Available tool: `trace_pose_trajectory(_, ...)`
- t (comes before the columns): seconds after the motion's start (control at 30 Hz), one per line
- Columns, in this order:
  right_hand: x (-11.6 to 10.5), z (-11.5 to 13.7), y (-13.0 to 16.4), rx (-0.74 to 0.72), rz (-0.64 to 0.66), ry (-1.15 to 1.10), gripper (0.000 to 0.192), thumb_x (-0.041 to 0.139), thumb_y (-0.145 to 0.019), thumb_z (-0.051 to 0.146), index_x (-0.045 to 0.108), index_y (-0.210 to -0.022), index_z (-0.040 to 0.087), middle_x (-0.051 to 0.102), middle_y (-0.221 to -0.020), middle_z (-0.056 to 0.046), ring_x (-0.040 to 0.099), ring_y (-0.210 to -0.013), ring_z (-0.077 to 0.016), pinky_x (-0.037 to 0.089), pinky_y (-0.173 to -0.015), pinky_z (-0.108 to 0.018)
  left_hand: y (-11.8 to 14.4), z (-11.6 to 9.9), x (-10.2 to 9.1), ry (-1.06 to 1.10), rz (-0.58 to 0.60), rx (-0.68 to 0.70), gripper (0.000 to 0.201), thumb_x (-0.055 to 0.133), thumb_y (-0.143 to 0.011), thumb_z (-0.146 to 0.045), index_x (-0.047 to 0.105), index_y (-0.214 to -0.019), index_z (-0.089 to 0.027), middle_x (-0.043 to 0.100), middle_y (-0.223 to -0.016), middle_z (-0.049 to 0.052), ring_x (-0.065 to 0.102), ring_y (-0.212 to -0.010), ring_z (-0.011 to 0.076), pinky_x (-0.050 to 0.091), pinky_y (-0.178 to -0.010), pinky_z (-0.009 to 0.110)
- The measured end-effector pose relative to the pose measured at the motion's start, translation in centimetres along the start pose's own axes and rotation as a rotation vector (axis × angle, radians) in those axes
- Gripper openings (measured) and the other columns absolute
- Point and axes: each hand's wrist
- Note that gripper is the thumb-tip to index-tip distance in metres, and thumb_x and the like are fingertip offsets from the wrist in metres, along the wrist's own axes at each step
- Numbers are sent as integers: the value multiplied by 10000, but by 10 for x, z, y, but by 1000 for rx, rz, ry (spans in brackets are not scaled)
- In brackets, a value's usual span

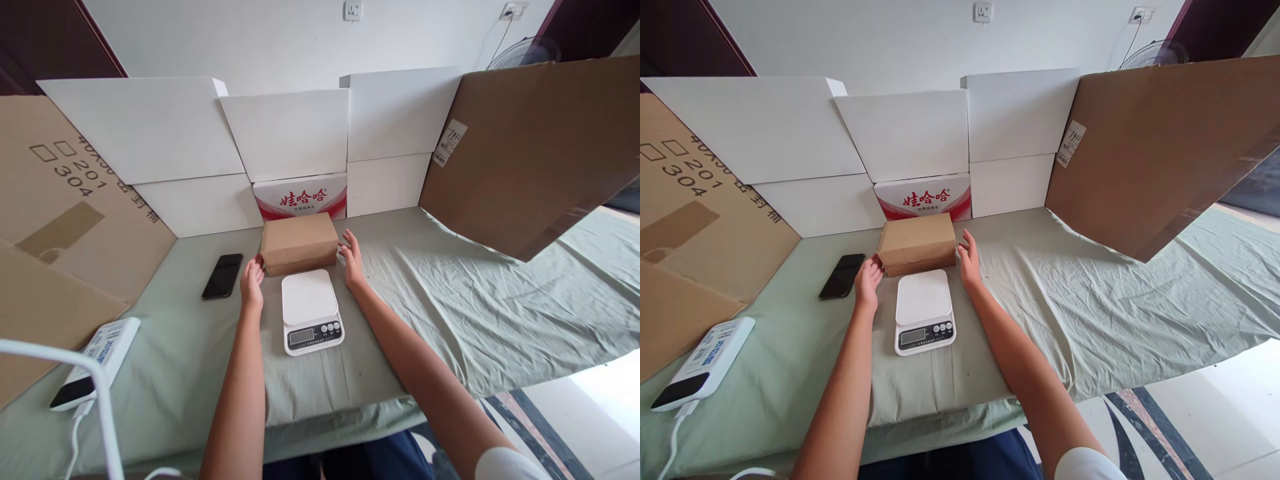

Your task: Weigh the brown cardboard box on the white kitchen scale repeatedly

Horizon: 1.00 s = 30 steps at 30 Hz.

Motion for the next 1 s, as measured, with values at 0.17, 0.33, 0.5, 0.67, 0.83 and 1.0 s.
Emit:
trace_pose_trajectory(0.17, 0, 2, 1, -2, 8, 5, 602, 501, -896, 500, 454, -1474, 337, 460, -1566, -69, 564, -1297, -274, 433, -1120, -482, 0, 1, 1, -8, 9, -3, 502, 557, -896, -524, 679, -1259, -201, 612, -1438, 174, 564, -1364, 281, 401, -1151, 446)
trace_pose_trajectory(0.33, 1, 5, 1, -9, 18, 15, 591, 506, -894, 510, 479, -1457, 335, 505, -1530, -67, 572, -1276, -269, 443, -1109, -481, 0, 2, 1, -6, 13, 1, 513, 550, -902, -518, 673, -1276, -189, 598, -1452, 184, 558, -1369, 281, 408, -1147, 435)
trace_pose_trajectory(0.5, 2, 9, 3, -3, 38, -9, 560, 518, -887, 501, 538, -1404, 288, 545, -1489, -91, 575, -1260, -269, 472, -1082, -467, 0, 2, 1, -12, 6, -8, 500, 544, -907, -517, 680, -1266, -196, 615, -1434, 175, 563, -1364, 282, 410, -1146, 437)
trace_pose_trajectory(0.67, 3, 9, 3, -12, 41, -9, 560, 522, -887, 518, 541, -1399, 291, 553, -1482, -87, 561, -1288, -276, 485, -1069, -459, 1, 1, 3, -12, 7, -23, 483, 534, -912, -477, 675, -1271, -186, 626, -1421, 173, 579, -1348, 277, 404, -1152, 438)
trace_pose_trajectory(0.83, 3, 7, 2, -10, 46, -17, 570, 522, -883, 499, 534, -1408, 277, 547, -1482, -100, 571, -1277, -275, 480, -1069, -459, 1, 1, 2, -17, 8, -11, 490, 545, -906, -522, 682, -1259, -210, 632, -1416, 163, 561, -1366, 286, 397, -1156, 456)
trace_pose_trajectory(1.0, 2, 7, 2, -5, 62, -9, 573, 526, -886, 518, 532, -1410, 286, 548, -1491, -86, 577, -1270, -273, 471, -1082, -462, 0, 2, 2, -25, 3, -30, 518, 551, -904, -537, 681, -1269, -194, 621, -1421, 190, 547, -1378, 301, 407, -1148, 457)
Point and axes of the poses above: each hand's wrist, its own y-axis away from the middle knuckle, its own x-axis out of the palm, z = x × y
